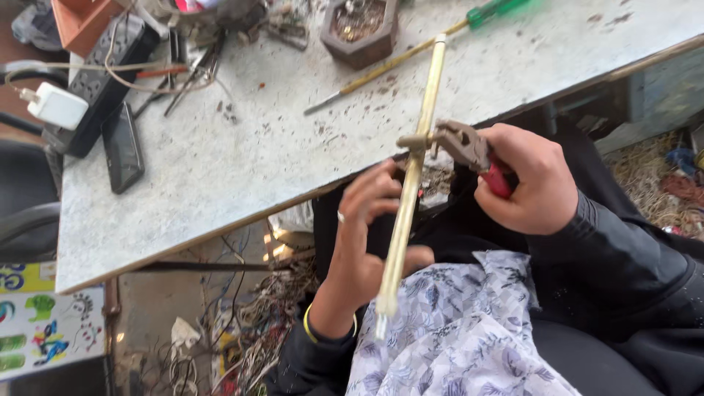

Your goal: The person uses pliers to bend and adjust a brass-colored metal rod, then places it on the workbench. They then pick up a metal box-like component, use pliers to remove a small part, and manipulate a red electrical connector.

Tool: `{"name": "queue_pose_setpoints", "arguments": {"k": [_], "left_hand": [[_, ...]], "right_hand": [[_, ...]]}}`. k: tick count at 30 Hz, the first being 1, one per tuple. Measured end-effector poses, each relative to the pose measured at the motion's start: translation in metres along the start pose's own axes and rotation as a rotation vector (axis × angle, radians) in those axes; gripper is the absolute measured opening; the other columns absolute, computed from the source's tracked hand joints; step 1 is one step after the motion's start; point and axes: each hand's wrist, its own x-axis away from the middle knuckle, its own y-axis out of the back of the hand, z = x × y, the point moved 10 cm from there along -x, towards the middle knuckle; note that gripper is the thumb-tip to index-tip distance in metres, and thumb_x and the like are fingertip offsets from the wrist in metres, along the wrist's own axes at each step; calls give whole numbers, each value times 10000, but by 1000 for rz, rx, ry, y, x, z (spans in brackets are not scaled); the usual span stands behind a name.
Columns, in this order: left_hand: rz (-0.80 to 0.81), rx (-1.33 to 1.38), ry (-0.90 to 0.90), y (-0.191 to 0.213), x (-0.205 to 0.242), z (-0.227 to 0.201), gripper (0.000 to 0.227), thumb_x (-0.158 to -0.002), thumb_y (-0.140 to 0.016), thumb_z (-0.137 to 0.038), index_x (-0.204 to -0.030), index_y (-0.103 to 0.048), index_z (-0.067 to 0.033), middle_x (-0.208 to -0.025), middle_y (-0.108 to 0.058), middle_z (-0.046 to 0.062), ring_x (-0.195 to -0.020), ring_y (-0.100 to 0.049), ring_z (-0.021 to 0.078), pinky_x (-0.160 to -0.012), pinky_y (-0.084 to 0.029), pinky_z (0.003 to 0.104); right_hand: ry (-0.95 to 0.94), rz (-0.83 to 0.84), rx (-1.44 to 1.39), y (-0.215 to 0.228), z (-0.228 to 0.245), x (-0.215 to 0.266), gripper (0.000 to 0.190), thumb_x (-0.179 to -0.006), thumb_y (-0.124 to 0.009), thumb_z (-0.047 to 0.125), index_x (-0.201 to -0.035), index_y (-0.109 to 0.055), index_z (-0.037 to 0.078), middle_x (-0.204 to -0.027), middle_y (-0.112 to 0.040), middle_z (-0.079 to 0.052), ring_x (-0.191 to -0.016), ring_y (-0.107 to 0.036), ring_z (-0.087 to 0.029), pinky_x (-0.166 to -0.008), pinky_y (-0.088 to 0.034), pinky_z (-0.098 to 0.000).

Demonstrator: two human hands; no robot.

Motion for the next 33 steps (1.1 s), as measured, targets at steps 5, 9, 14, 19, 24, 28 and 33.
{"name": "queue_pose_setpoints", "arguments": {"k": [5, 9, 14, 19, 24, 28, 33], "left_hand": [[-169, -232, 14, 16, 8, 20, 807, -976, -841, -275, -1611, -367, -124, -1644, -377, 136, -1498, -469, 263, -1185, -482, 377], [-194, -366, -56, 22, -4, 15, 636, -974, -776, -266, -1502, -465, -94, -1606, -427, 163, -1531, -426, 343, -1271, -392, 456], [-130, -470, -79, 16, -9, 20, 301, -989, -657, -125, -1289, -644, -118, -1312, -667, 82, -1395, -564, 329, -1263, -371, 457], [-170, -432, -87, 16, -3, 13, 189, -1002, -674, -139, -1182, -659, -85, -1014, -673, 69, -967, -645, 272, -914, -495, 401], [-195, -257, 56, 14, 0, 20, 210, -1074, -633, -193, -1206, -644, -31, -885, -600, 63, -764, -588, 177, -696, -474, 303], [-214, -46, 207, 9, 6, 36, 269, -1093, -571, -236, -1224, -664, -20, -870, -612, 13, -747, -567, 85, -683, -491, 248], [-229, 225, 256, 2, 10, 56, 300, -1137, -510, -236, -1337, -519, -12, -865, -554, -7, -792, -508, 59, -719, -443, 223]], "right_hand": [[2, 141, -127, -27, 8, 14, 416, -712, -659, -6, -1128, -635, 10, -873, -594, -115, -709, -599, -220, -683, -512, -305], [-238, 378, -482, -67, -5, 32, 467, -729, -647, -19, -1194, -629, 16, -910, -594, -74, -793, -554, -129, -736, -502, -272], [-611, 503, -981, -97, -26, 58, 631, -741, -684, 27, -1352, -534, 70, -1073, -605, -18, -896, -548, -70, -783, -488, -256], [-495, 796, -1120, -100, -7, 57, 575, -802, -654, 36, -1354, -495, 4, -942, -521, -50, -833, -527, -140, -735, -498, -310], [-678, 650, -1561, -95, 7, 56, 661, -860, -668, 207, -1430, -449, -46, -919, -477, -86, -767, -476, -183, -662, -412, -330], [-777, 629, -1687, -95, 16, 54, 808, -913, -635, 448, -1534, -399, -13, -967, -498, -105, -780, -496, -204, -652, -415, -329], [-712, 583, -1715, -94, 21, 45, 908, -895, -659, 445, -1589, -325, -35, -1118, -536, -156, -912, -510, -222, -821, -454, -387]]}}
